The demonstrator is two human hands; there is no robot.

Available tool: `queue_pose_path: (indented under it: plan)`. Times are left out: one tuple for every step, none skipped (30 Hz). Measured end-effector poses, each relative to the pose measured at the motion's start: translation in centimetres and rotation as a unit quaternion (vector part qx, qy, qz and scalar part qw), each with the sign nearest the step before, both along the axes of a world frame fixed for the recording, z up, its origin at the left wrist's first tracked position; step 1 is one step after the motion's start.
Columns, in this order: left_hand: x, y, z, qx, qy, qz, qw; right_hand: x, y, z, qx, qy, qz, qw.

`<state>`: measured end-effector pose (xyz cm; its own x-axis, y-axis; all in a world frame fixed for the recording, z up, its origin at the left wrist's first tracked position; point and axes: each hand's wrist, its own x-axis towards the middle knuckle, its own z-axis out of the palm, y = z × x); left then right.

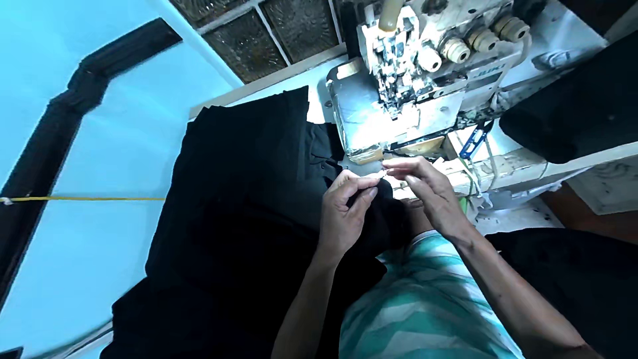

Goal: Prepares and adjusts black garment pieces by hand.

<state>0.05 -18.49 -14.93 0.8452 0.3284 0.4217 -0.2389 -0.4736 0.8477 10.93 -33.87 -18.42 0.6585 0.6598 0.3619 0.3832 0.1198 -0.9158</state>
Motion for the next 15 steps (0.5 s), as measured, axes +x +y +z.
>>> queue_pose_path:
  plan:
    - [0.0,0.0,0.0,-0.007,0.007,-0.011,1.0,0.7,0.3,0.6,-0.021,-0.003,0.049,0.999]
    - [0.1,0.1,0.0,-0.014,0.013,-0.021,1.0,1.4,0.8,0.9,-0.028,-0.008,0.098,0.995]
    - [0.1,0.3,0.1,-0.024,0.02,-0.031,0.999,2.0,1.4,0.9,-0.023,-0.017,0.141,0.99]
    - [0.0,0.6,0.1,-0.035,0.028,-0.039,0.998,2.7,2.0,0.9,-0.02,-0.023,0.179,0.983]
    - [0.0,0.9,0.3,-0.041,0.039,-0.044,0.997,3.3,2.5,0.8,-0.012,-0.018,0.216,0.976]
    - [-0.1,1.2,0.6,-0.044,0.051,-0.041,0.997,4.0,2.8,0.9,-0.004,0.001,0.25,0.968]
    - [-0.2,1.4,0.9,-0.04,0.065,-0.032,0.997,4.5,3.0,0.9,0.001,0.016,0.27,0.963]
    - [-0.2,1.7,1.2,-0.03,0.079,-0.021,0.996,5.0,3.1,0.9,0.011,0.025,0.279,0.96]
    - [-0.2,2.1,1.5,-0.017,0.09,-0.015,0.996,5.4,3.1,0.8,0.028,0.025,0.271,0.962]
    - [-0.2,2.6,1.7,-0.007,0.098,-0.013,0.995,5.6,3.0,0.9,0.042,0.026,0.24,0.969]
    - [-0.1,3.0,1.8,-0.001,0.1,-0.018,0.995,5.6,2.9,0.9,0.05,0.026,0.19,0.98]
    - [0.2,3.4,1.8,-0.005,0.101,-0.025,0.995,5.7,2.8,0.8,0.055,0.026,0.134,0.989]
    - [0.6,3.7,1.8,-0.016,0.1,-0.031,0.994,5.8,2.6,0.7,0.059,0.028,0.08,0.995]
    - [1.2,3.9,1.8,-0.033,0.094,-0.033,0.994,6.0,2.5,0.6,0.06,0.029,0.038,0.997]
    - [1.7,3.9,1.8,-0.045,0.092,-0.036,0.994,6.1,2.4,0.3,0.061,0.033,0.01,0.998]
